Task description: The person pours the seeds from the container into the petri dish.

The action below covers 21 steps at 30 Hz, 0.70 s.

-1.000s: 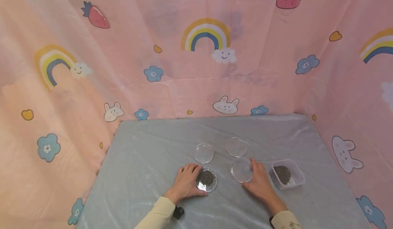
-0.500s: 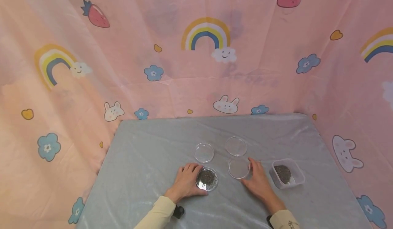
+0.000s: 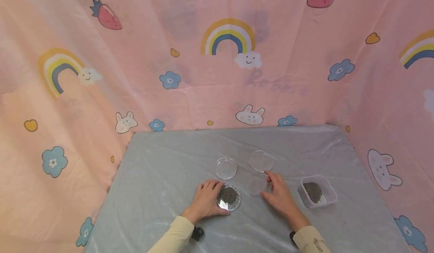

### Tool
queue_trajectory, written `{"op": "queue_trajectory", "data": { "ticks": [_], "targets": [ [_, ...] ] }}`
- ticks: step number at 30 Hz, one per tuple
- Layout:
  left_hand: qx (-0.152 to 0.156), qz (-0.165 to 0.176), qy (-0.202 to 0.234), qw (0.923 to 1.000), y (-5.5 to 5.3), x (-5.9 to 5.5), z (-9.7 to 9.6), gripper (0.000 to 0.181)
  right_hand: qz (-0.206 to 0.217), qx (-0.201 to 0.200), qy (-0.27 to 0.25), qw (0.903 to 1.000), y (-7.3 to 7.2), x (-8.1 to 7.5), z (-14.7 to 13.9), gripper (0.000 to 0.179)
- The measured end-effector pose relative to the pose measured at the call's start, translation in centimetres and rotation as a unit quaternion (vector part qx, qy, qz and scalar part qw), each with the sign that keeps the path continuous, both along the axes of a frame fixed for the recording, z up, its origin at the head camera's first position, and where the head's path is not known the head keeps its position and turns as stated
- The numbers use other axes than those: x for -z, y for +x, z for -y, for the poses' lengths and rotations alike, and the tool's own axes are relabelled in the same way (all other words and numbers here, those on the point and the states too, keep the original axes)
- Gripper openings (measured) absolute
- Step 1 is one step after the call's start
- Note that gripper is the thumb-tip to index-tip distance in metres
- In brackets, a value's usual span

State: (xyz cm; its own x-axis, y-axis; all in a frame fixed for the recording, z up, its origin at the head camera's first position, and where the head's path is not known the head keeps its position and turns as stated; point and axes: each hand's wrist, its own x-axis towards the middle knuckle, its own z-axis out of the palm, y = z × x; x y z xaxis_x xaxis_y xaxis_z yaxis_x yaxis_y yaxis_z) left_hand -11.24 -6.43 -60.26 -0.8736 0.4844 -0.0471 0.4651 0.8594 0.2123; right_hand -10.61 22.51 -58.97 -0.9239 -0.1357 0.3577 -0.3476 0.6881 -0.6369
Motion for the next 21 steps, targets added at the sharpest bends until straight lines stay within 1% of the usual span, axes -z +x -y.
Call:
{"op": "queue_trajectory", "data": {
  "ticks": [3,5,7,10,13,14,15,16,17,19,21],
  "targets": [
    [-0.001,0.007,-0.001,1.0,0.0,-0.1,0.0,0.096,-0.067,-0.021,0.026,0.9972,-0.4,0.2,0.1,0.062],
    [-0.002,0.011,-0.004,0.9999,0.1,-0.1,0.0,0.097,-0.1,-0.028,0.044,0.9936,-0.6,0.3,0.1,0.055],
    [-0.002,0.012,-0.008,0.9999,0.1,-0.1,-0.1,0.097,-0.125,-0.03,0.054,0.9902,-0.7,0.3,0.2,0.049],
    [0.0,0.012,-0.009,0.9999,0.1,-0.2,-0.1,0.096,-0.155,-0.035,0.061,0.9854,-0.8,0.3,0.1,0.045],
    [0.001,0.011,-0.006,0.9999,0.1,-0.2,-0.1,0.096,-0.19,-0.045,0.066,0.9785,-1.0,0.2,-0.2,0.043],
    [0.001,0.01,-0.003,0.9999,0.1,-0.2,-0.1,0.096,-0.201,-0.048,0.069,0.9761,-1.0,0.2,-0.3,0.039],
    [0.0,0.009,-0.002,1.0,0.1,-0.2,-0.1,0.096,-0.21,-0.049,0.07,0.974,-1.0,0.2,-0.4,0.03],
    [0.0,0.007,-0.002,1.0,0.0,-0.1,-0.1,0.096,-0.213,-0.05,0.071,0.9731,-1.0,0.2,-0.6,0.029],
    [0.0,0.007,-0.001,1.0,0.0,-0.1,-0.1,0.096,-0.218,-0.052,0.07,0.9721,-1.0,0.1,-0.6,0.023],
    [-0.001,0.005,-0.001,1.0,0.0,-0.1,-0.1,0.096,-0.221,-0.051,0.072,0.9714,-1.0,-0.1,-0.8,0.02],
    [-0.002,0.003,-0.001,1.0,0.0,0.0,-0.1,0.096,-0.215,-0.043,0.068,0.9733,-0.9,-0.3,-0.9,0.019]
  ]
}}
